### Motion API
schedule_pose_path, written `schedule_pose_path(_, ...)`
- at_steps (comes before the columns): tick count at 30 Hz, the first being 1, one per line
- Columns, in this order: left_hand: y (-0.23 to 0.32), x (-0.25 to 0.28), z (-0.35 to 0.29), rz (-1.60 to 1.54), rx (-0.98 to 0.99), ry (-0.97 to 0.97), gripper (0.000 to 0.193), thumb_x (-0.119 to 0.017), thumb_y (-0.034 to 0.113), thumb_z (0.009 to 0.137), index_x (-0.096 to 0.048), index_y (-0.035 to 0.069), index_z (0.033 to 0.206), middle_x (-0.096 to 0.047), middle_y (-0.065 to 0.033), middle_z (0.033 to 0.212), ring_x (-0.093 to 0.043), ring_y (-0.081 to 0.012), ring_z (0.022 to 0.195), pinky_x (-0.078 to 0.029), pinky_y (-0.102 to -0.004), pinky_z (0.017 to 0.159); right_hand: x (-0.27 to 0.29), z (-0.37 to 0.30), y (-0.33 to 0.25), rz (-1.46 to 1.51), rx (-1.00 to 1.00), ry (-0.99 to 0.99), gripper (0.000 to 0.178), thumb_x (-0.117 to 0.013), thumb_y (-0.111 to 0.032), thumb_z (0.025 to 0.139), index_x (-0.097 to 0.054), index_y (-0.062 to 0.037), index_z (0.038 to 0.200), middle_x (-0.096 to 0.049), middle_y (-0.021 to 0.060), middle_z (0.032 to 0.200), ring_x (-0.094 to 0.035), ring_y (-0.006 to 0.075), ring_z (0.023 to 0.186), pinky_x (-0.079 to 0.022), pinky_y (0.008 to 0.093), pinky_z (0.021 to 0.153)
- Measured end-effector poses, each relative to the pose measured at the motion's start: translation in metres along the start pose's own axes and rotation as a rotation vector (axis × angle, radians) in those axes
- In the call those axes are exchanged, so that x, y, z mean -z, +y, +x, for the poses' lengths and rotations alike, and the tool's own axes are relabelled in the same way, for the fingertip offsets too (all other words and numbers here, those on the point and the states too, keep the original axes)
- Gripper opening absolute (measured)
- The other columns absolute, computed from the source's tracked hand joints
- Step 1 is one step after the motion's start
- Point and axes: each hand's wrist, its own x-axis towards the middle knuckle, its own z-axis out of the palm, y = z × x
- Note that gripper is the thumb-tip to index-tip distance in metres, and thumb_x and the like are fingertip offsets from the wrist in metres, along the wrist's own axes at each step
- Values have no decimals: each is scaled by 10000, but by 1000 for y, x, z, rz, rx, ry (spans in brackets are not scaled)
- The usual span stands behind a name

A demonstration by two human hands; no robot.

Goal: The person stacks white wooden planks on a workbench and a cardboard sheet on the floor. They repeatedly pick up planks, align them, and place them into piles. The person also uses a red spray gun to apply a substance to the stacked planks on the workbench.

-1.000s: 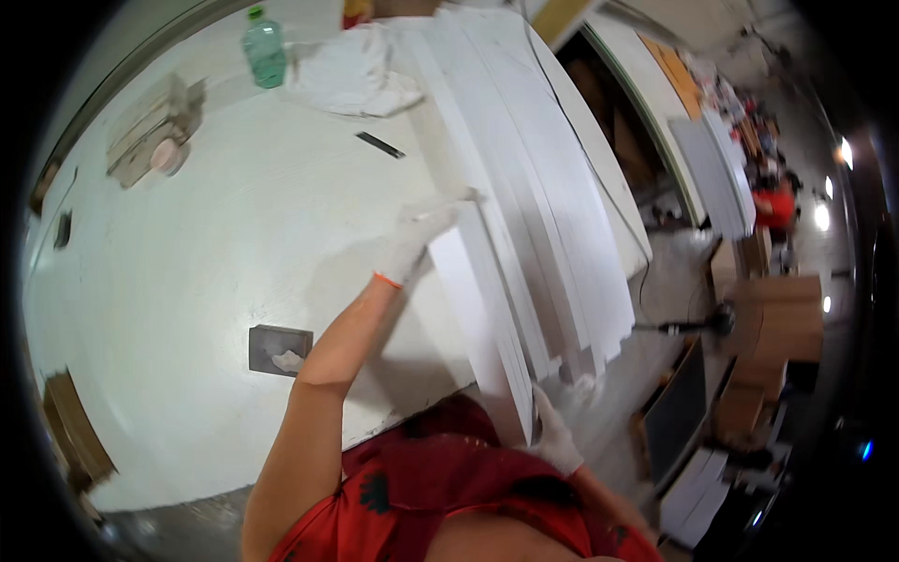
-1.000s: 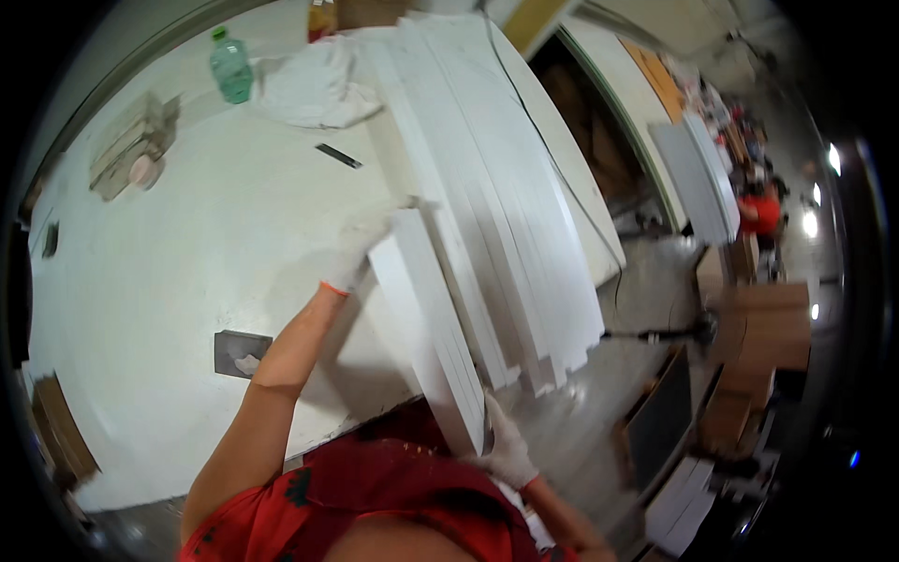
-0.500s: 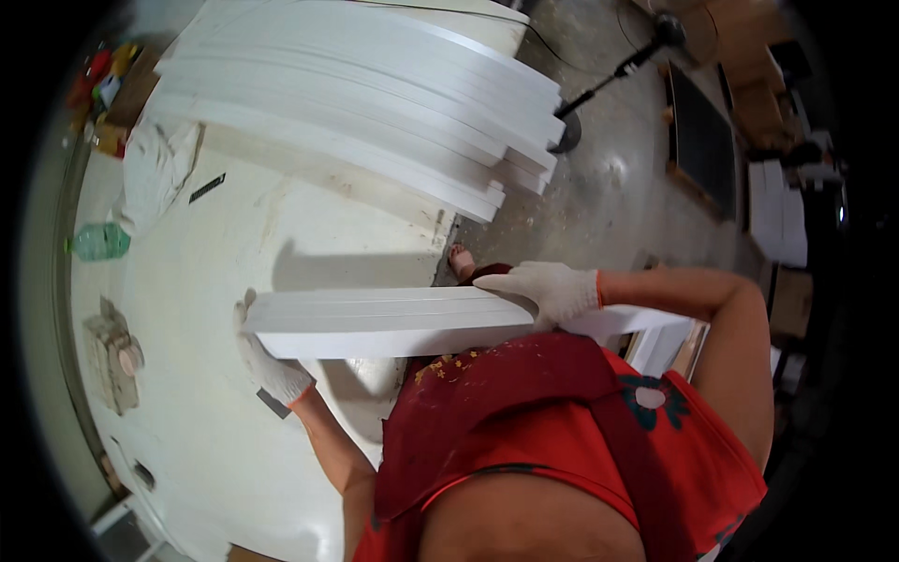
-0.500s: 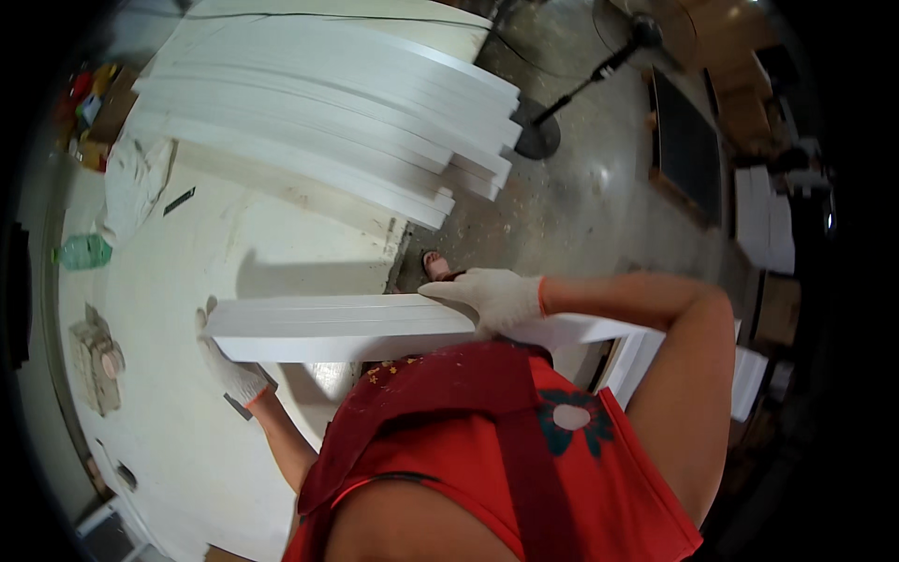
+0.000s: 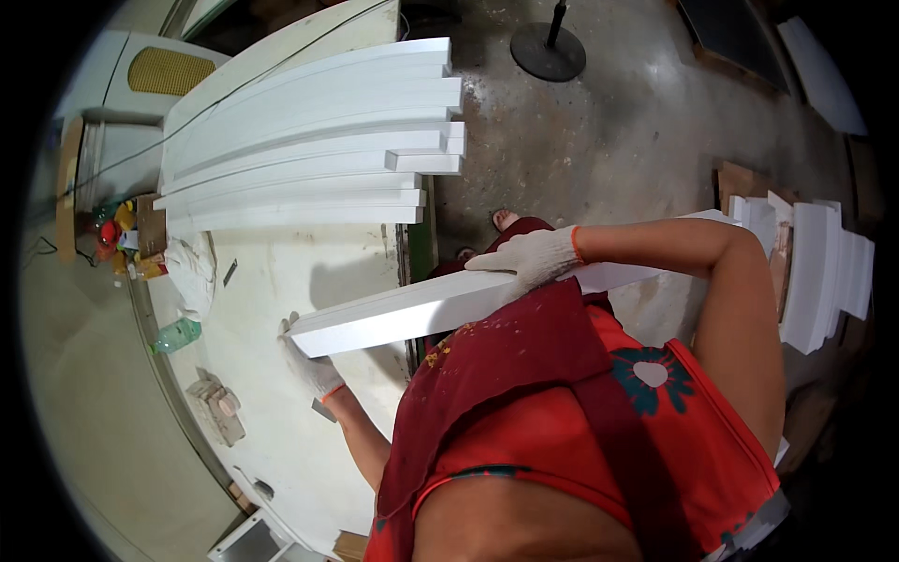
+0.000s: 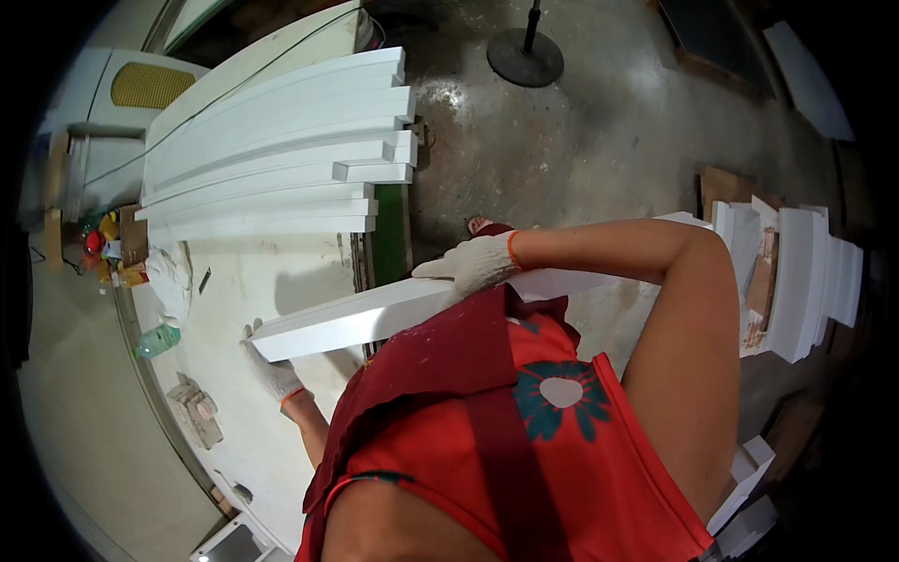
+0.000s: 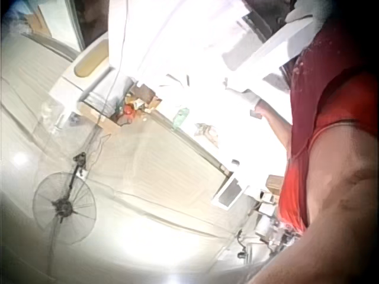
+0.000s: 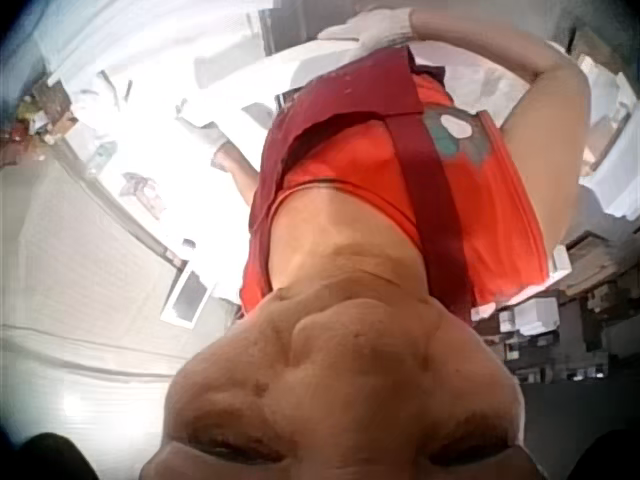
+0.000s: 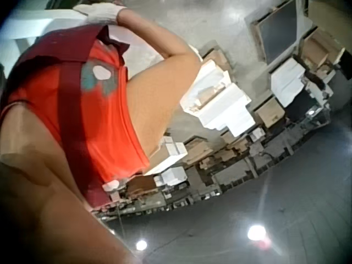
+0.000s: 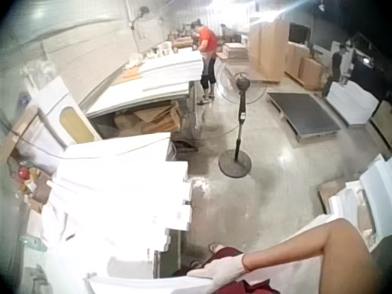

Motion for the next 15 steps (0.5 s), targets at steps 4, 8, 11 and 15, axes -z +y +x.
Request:
schedule_pose_path(4,-13,-21,14,-17,50,-64,586,-396,414,1040,-367,-23,1429,-481,-220,1410,-492,-292,1268,-406,-416,1066,-4,-22,25,61,31,56,775,-608,-528,859,-331,-169,1487,-596,216,1272,-597,376,1139,-449,410,953)
schedule_pose_path(8,-14,-34,9,-31,62,-55,575,-416,403,1037,-374,-19,1425,-488,-211,1408,-493,-282,1266,-410,-415,1061,1,-34,32,157,51,29,881,-635,-517,806,-275,-182,1537,-534,221,1368,-544,394,1223,-415,416,1017)
schedule_pose_path(11,-11,-37,1,-46,69,-58,574,-433,396,1033,-371,-14,1429,-480,-205,1417,-491,-278,1267,-413,-413,1056,0,-30,45,67,-5,55,919,-651,-527,783,-278,-156,1537,-544,223,1352,-539,385,1231,-407,408,1026)
schedule_pose_path(15,-13,-32,-29,-80,49,-2,539,-443,379,1032,-407,-16,1397,-479,-190,1418,-490,-265,1264,-410,-399,1053,3,-21,57,-60,-13,86,854,-712,-483,774,-378,-133,1477,-626,211,1219,-617,325,1098,-467,382,930)
